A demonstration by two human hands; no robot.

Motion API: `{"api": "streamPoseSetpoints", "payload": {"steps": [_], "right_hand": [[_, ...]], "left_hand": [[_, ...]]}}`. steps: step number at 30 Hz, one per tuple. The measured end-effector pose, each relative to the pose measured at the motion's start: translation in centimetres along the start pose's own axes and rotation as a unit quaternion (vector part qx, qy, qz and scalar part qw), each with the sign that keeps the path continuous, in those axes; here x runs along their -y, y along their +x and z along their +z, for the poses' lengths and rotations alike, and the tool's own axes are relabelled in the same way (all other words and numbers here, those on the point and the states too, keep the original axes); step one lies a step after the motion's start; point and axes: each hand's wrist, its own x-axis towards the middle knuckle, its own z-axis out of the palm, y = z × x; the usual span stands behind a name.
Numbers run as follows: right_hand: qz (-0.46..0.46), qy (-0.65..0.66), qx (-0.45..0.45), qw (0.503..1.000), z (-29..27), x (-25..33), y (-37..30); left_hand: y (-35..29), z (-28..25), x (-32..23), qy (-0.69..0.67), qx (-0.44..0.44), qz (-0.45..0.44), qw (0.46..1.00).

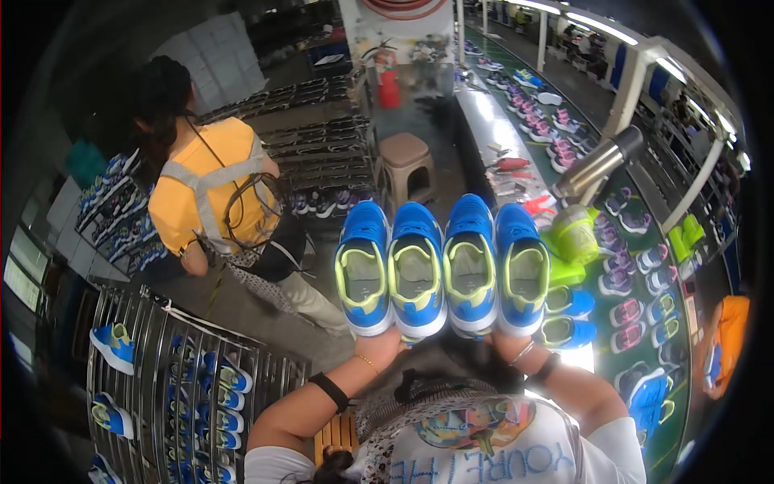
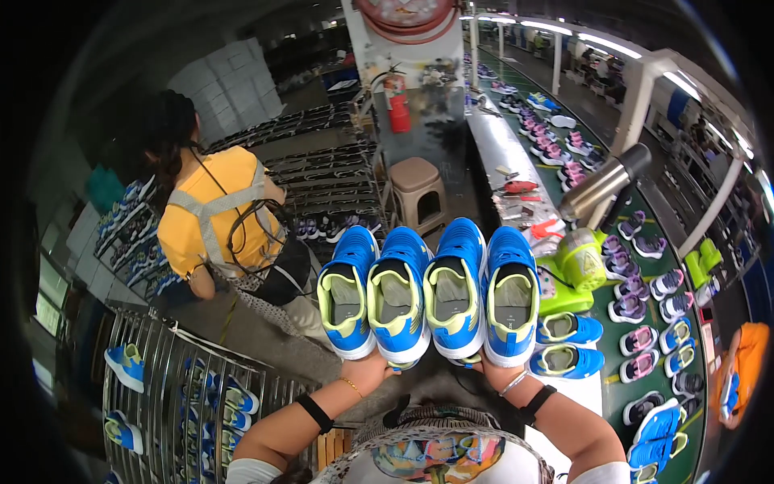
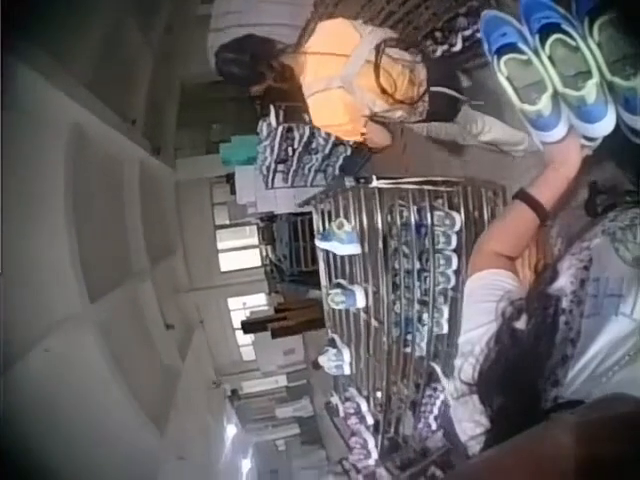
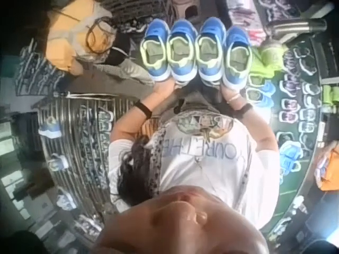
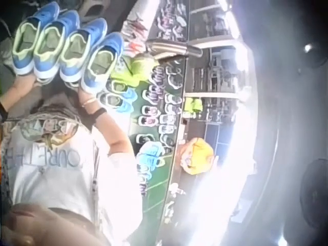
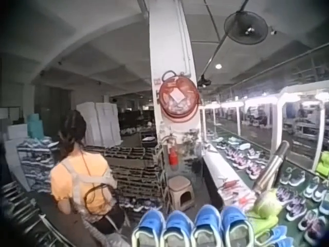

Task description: The recorder is inspecting and sorting pairs of shoes from a conveyor belt and placing them onto a rack in a factory setting.

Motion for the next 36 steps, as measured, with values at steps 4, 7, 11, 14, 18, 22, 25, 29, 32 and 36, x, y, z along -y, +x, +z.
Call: {"api": "streamPoseSetpoints", "payload": {"steps": [4,7,11,14,18,22,25,29,32,36], "right_hand": [[-0.069,-0.046,-0.004,0.997,0.5,1.4,5.0],[-0.121,-0.077,-0.014,0.990,0.8,2.6,9.0],[-0.181,-0.116,-0.025,0.976,1.0,4.4,12.5],[-0.232,-0.139,-0.030,0.962,1.6,5.6,15.2],[-0.277,-0.176,-0.043,0.944,1.6,6.2,18.2],[-0.327,-0.178,-0.009,0.928,0.9,7.6,22.3],[-0.373,-0.107,-0.008,0.922,0.2,9.2,26.2],[-0.375,-0.067,-0.037,0.924,-0.9,11.6,31.2],[-0.348,0.043,0.013,0.937,-0.9,13.3,35.1],[-0.466,-0.079,-0.080,0.878,-2.0,17.3,39.5]], "left_hand": [[0.1,0.0,3.2,-0.005,-0.020,-0.034,0.999],[0.5,-1.5,4.7,0.005,-0.073,-0.056,0.996],[0.4,-3.5,6.1,-0.003,-0.055,-0.116,0.992],[0.0,-3.3,7.8,0.008,-0.096,-0.127,0.987],[0.6,-5.0,9.2,0.034,-0.157,-0.140,0.977],[1.7,-6.7,11.2,-0.018,-0.182,-0.175,0.967],[2.9,-7.8,13.3,0.051,-0.086,-0.195,0.976],[4.9,-9.3,16.7,0.103,-0.124,-0.200,0.966],[6.1,-10.8,18.8,0.136,-0.143,-0.210,0.957],[7.0,-13.7,21.1,0.129,-0.120,-0.264,0.948]]}}
